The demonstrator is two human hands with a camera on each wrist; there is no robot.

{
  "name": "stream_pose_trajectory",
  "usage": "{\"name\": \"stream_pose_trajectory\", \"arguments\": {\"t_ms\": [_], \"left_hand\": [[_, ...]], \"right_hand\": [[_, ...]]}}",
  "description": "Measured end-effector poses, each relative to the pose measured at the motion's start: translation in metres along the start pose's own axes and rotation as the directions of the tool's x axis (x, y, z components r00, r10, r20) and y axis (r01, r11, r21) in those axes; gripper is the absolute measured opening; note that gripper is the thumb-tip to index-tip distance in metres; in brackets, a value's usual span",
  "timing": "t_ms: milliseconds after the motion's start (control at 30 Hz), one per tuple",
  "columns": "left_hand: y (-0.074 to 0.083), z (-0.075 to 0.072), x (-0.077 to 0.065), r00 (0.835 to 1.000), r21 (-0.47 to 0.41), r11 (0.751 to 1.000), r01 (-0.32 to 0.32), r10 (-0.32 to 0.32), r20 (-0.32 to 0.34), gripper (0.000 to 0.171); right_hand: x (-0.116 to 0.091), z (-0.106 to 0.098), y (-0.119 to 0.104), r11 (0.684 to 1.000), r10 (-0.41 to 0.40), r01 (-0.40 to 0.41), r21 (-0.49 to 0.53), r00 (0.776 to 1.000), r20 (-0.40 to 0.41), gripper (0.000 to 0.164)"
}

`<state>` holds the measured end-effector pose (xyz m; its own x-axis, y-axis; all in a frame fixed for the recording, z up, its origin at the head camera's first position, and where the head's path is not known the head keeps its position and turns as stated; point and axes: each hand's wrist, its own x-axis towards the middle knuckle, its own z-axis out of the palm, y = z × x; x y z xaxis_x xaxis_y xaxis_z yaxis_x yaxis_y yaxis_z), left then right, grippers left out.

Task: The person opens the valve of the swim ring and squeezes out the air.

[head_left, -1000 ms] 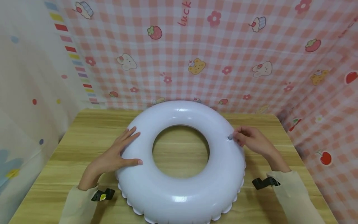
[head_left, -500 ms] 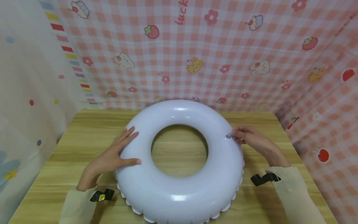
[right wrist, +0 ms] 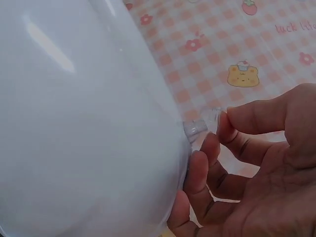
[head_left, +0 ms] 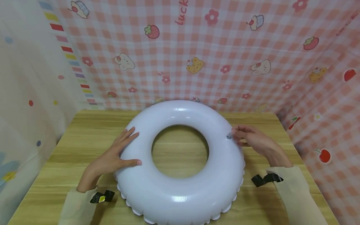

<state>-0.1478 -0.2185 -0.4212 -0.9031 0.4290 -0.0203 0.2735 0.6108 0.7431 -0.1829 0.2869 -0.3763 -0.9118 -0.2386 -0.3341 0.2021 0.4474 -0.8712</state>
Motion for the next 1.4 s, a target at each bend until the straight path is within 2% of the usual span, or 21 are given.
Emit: {"name": "stream_pose_trajectory", "arguments": {"t_ms": [200,367,467,600,733,800,900,1000,1167,1400], "left_hand": [[-0.002,0.001,0.0,1.0,0.022,1.0,0.002,-0.001,-0.01,0.099],[-0.001,0.001,-0.001,0.998,0.093,0.995,-0.023,0.028,-0.053,0.095],[0.0,0.0,-0.001,0.993,0.136,0.989,-0.049,0.062,-0.095,0.085],[-0.001,-0.001,0.003,0.975,0.181,0.979,-0.09,0.124,-0.184,0.071],[-0.007,-0.003,0.012,0.951,0.199,0.97,-0.137,0.185,-0.247,0.07],[-0.01,-0.004,0.018,0.95,0.193,0.969,-0.152,0.197,-0.242,0.073],[-0.014,-0.004,0.027,0.959,0.18,0.971,-0.157,0.194,-0.209,0.078],[-0.015,-0.002,0.035,0.971,0.177,0.975,-0.134,0.165,-0.172,0.082],[-0.016,0.001,0.042,0.984,0.203,0.974,-0.095,0.124,-0.132,0.087],[-0.02,0.007,0.043,0.982,0.286,0.955,-0.077,0.122,-0.141,0.091]], "right_hand": [[-0.004,0.004,-0.002,0.996,-0.034,0.029,-0.09,0.998,-0.055,0.039],[-0.006,0.006,0.006,0.976,-0.12,0.092,-0.197,0.983,-0.137,0.038],[-0.006,0.006,0.011,0.956,-0.188,0.142,-0.257,0.969,-0.163,0.04],[-0.005,0.007,0.021,0.926,-0.275,0.222,-0.304,0.95,-0.146,0.054],[0.002,0.011,0.033,0.881,-0.334,0.275,-0.385,0.938,-0.095,0.079],[0.007,0.014,0.038,0.861,-0.35,0.291,-0.418,0.934,-0.071,0.09],[0.013,0.019,0.046,0.842,-0.353,0.291,-0.454,0.934,-0.056,0.101],[0.017,0.023,0.052,0.835,-0.35,0.289,-0.469,0.936,-0.047,0.108],[0.021,0.027,0.055,0.824,-0.346,0.282,-0.492,0.937,-0.041,0.114],[0.022,0.028,0.057,0.814,-0.344,0.285,-0.507,0.939,-0.025,0.116]]}}
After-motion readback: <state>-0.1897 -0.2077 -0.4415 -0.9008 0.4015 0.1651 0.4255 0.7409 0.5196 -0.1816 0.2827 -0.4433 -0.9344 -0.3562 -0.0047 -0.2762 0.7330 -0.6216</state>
